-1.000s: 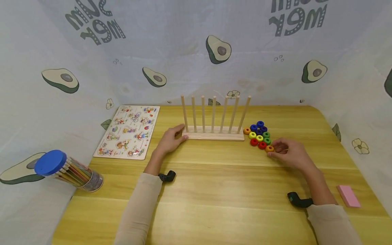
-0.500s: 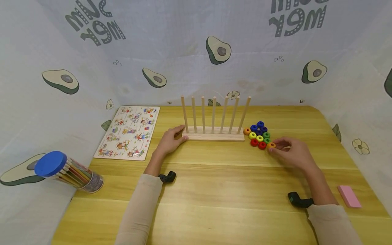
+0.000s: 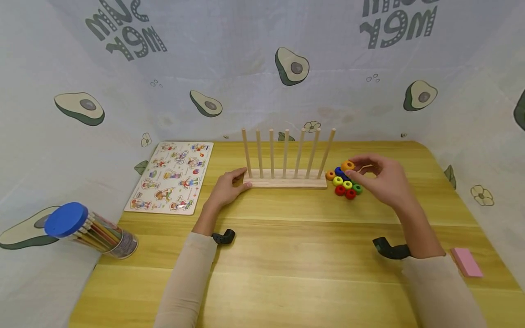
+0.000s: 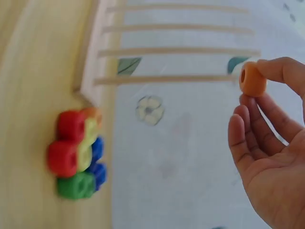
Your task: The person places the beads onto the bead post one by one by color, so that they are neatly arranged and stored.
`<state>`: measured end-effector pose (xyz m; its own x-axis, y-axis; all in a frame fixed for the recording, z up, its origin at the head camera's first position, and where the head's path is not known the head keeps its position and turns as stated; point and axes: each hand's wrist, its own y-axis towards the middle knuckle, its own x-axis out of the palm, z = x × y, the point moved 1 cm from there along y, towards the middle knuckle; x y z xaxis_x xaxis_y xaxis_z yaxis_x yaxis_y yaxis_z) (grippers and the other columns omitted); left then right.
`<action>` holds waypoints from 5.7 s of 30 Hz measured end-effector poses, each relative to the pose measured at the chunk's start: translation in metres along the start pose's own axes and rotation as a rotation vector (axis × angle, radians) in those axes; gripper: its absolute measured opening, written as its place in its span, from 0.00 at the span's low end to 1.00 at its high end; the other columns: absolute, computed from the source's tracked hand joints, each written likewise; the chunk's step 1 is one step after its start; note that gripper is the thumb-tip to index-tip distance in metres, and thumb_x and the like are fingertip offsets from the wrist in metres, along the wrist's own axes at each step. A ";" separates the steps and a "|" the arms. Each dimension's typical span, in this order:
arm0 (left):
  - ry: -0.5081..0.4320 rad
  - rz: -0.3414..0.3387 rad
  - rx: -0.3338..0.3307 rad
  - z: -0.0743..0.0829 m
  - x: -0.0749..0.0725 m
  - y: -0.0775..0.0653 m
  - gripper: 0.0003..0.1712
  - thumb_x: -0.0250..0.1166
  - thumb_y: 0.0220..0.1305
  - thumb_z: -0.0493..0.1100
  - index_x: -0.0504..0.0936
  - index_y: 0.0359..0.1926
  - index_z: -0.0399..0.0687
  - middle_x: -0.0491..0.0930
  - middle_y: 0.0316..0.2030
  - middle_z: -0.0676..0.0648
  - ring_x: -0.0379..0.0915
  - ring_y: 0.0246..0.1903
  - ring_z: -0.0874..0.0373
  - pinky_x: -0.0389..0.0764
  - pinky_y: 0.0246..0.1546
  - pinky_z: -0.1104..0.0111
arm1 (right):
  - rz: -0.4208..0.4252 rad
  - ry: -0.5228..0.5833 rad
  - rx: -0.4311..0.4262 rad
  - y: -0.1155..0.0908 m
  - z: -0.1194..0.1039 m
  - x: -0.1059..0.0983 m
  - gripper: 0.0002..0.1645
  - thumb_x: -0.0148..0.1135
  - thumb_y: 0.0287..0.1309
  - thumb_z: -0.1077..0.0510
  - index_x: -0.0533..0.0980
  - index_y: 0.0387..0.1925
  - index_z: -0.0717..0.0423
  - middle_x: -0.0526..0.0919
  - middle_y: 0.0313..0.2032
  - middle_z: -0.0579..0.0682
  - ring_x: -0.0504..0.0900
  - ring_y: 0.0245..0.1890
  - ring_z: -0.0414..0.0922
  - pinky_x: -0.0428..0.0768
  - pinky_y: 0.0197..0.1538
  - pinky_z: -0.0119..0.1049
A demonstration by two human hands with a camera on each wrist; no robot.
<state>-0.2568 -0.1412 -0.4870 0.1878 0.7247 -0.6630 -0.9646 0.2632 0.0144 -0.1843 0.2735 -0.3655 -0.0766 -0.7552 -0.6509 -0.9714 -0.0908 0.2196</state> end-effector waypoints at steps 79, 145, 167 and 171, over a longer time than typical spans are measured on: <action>-0.008 0.007 -0.002 -0.004 0.003 0.001 0.41 0.72 0.65 0.57 0.71 0.75 0.54 0.73 0.71 0.45 0.69 0.71 0.45 0.71 0.72 0.51 | -0.003 -0.002 -0.346 0.082 -0.133 0.058 0.22 0.71 0.65 0.54 0.82 0.58 0.57 0.86 0.54 0.56 0.81 0.55 0.54 0.77 0.61 0.52; -0.029 0.015 -0.019 0.002 0.005 -0.001 0.41 0.72 0.66 0.55 0.70 0.76 0.53 0.74 0.71 0.44 0.70 0.70 0.45 0.72 0.71 0.51 | -0.259 -0.235 0.086 0.052 0.078 0.063 0.30 0.67 0.68 0.50 0.77 0.63 0.66 0.76 0.53 0.69 0.74 0.53 0.65 0.75 0.58 0.64; -0.025 0.014 -0.027 -0.003 0.005 -0.001 0.41 0.72 0.65 0.57 0.70 0.76 0.55 0.74 0.71 0.45 0.69 0.71 0.46 0.71 0.72 0.52 | -0.081 -0.161 0.064 0.044 0.048 0.038 0.26 0.64 0.70 0.50 0.78 0.62 0.61 0.83 0.51 0.64 0.79 0.50 0.59 0.77 0.37 0.39; -0.019 0.014 -0.030 -0.003 0.004 -0.001 0.41 0.72 0.65 0.56 0.70 0.76 0.55 0.74 0.71 0.46 0.69 0.71 0.46 0.71 0.72 0.53 | -0.028 -0.145 0.057 0.043 0.029 0.023 0.29 0.62 0.71 0.46 0.77 0.63 0.61 0.82 0.53 0.63 0.77 0.50 0.56 0.73 0.38 0.34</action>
<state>-0.2557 -0.1404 -0.4923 0.1776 0.7403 -0.6484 -0.9722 0.2340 0.0009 -0.2344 0.2712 -0.3918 -0.0770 -0.6507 -0.7554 -0.9845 -0.0700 0.1607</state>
